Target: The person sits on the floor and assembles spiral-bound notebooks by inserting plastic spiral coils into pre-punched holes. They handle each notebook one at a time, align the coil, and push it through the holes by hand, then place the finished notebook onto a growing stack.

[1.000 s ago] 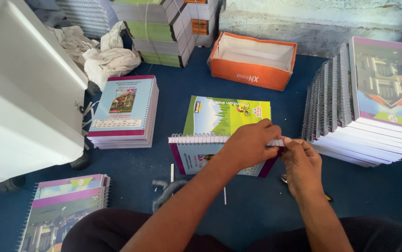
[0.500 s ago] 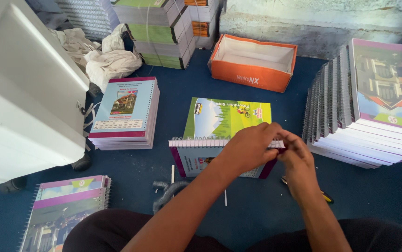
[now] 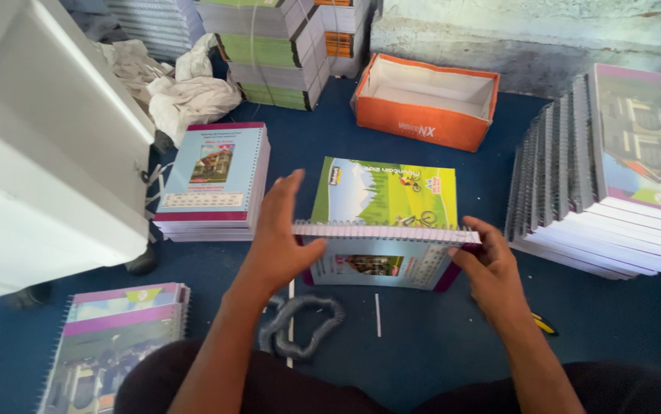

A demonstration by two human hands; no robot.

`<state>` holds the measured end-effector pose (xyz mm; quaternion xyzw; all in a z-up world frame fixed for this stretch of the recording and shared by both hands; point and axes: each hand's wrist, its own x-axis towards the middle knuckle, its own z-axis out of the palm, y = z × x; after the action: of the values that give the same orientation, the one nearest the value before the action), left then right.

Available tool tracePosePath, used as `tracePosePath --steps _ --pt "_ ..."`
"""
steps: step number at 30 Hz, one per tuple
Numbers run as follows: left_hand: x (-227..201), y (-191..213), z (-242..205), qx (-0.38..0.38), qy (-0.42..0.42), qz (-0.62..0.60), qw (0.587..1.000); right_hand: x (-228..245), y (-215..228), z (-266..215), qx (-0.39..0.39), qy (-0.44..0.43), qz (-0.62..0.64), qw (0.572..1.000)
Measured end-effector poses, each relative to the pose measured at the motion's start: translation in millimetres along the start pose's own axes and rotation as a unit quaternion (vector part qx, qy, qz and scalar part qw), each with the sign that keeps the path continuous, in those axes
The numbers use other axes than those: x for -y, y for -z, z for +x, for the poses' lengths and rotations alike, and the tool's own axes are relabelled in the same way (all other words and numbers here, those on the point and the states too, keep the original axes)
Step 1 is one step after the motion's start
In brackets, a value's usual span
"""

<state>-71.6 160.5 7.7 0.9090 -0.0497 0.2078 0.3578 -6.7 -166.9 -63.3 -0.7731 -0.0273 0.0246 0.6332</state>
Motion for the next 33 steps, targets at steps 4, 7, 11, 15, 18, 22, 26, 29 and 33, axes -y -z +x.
tracePosePath --steps 4,7,11,15,18,22,26,29,33 --pt "27.7 -12.4 -18.2 -0.022 0.182 -0.121 0.976 -1.3 -3.2 -3.0 0.004 0.022 0.004 1.0" --pt "42.0 -30.5 -25.0 -0.031 0.206 -0.21 0.955 -3.2 -2.0 -3.4 0.011 0.008 0.0 1.0" --pt "43.5 -57.5 -22.3 -0.055 0.254 -0.272 0.926 -4.5 -3.3 -5.2 0.029 -0.011 0.007 1.0" --pt "37.5 -63.9 -22.5 -0.087 0.261 -0.34 0.899 -4.1 -11.9 -6.3 0.011 -0.043 -0.011 0.999" --pt "30.7 -64.0 -26.4 -0.089 0.288 -0.346 0.888 -3.9 -17.3 -7.8 -0.001 0.036 0.025 0.999" --pt "24.0 -64.6 -26.4 -0.083 0.236 -0.355 0.901 -3.6 -12.0 -10.3 -0.047 0.041 0.016 0.998" --pt "23.7 -71.6 -26.7 -0.081 0.224 -0.367 0.899 -10.5 -3.6 -7.8 -0.051 0.022 0.06 0.997" --pt "27.3 -75.8 -27.0 -0.051 0.261 -0.371 0.89 -17.5 1.2 -2.0 -0.018 0.02 0.066 0.997" --pt "27.9 -79.1 -30.2 -0.023 0.282 -0.392 0.875 -19.8 0.7 -0.5 -0.008 -0.049 0.02 0.999"
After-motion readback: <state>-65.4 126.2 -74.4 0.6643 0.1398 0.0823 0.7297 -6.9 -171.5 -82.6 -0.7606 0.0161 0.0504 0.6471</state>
